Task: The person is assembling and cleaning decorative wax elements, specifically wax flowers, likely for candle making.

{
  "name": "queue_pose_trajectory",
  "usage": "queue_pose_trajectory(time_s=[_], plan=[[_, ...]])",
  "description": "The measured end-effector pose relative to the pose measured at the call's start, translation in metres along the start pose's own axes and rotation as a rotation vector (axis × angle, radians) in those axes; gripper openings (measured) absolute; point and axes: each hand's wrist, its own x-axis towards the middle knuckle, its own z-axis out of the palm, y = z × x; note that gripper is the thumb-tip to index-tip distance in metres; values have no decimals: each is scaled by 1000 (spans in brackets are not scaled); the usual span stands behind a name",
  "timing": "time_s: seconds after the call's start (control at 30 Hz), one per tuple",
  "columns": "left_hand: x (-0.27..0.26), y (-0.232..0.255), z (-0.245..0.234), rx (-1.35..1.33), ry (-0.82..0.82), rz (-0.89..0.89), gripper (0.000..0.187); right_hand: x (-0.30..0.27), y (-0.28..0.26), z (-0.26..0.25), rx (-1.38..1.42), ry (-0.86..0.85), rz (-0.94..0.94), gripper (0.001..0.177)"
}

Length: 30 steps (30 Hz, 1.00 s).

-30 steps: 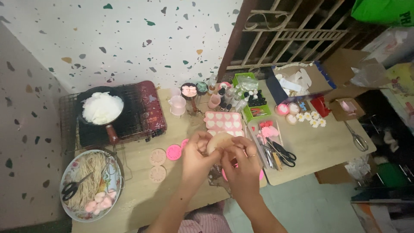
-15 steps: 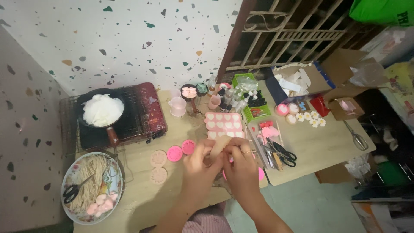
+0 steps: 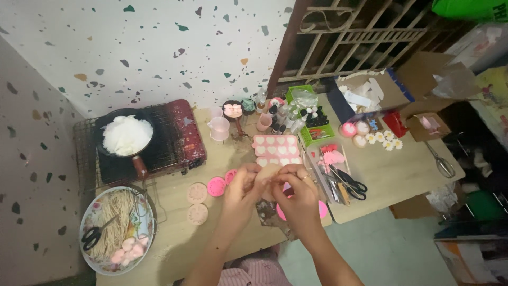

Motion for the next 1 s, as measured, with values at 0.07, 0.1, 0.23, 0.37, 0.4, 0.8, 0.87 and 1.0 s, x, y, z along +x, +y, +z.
queue_pose_trajectory(time_s=[0.07,0.1,0.23,0.37,0.4,0.8,0.87,1.0], plan=[[-1,-2,-1,-59,-22,12,23,1,1,2,-25,11,-4,11],[-2,-4,-1,-48,-2,9,24,0,3,3,-40,4,-10,11],[-2,1,0,6,45,-22,26,2,7,7,-88,-5,-69,12],[3,-16,-6,1,55,7,26,5,2,7,-57,-12,-84,11],[3,-17,-8,-57,47,8,23,5,0,7,-25,-13,-28,11],[7,-57,-13,-234,160,-159,21,2,71,-7,416,-181,210,10],[6,-51,-9,-246,160,-149,23,1,65,-12,436,-217,228,10],[2,-29,1,-217,114,-229,44,0,45,-19,303,-219,215,11]])
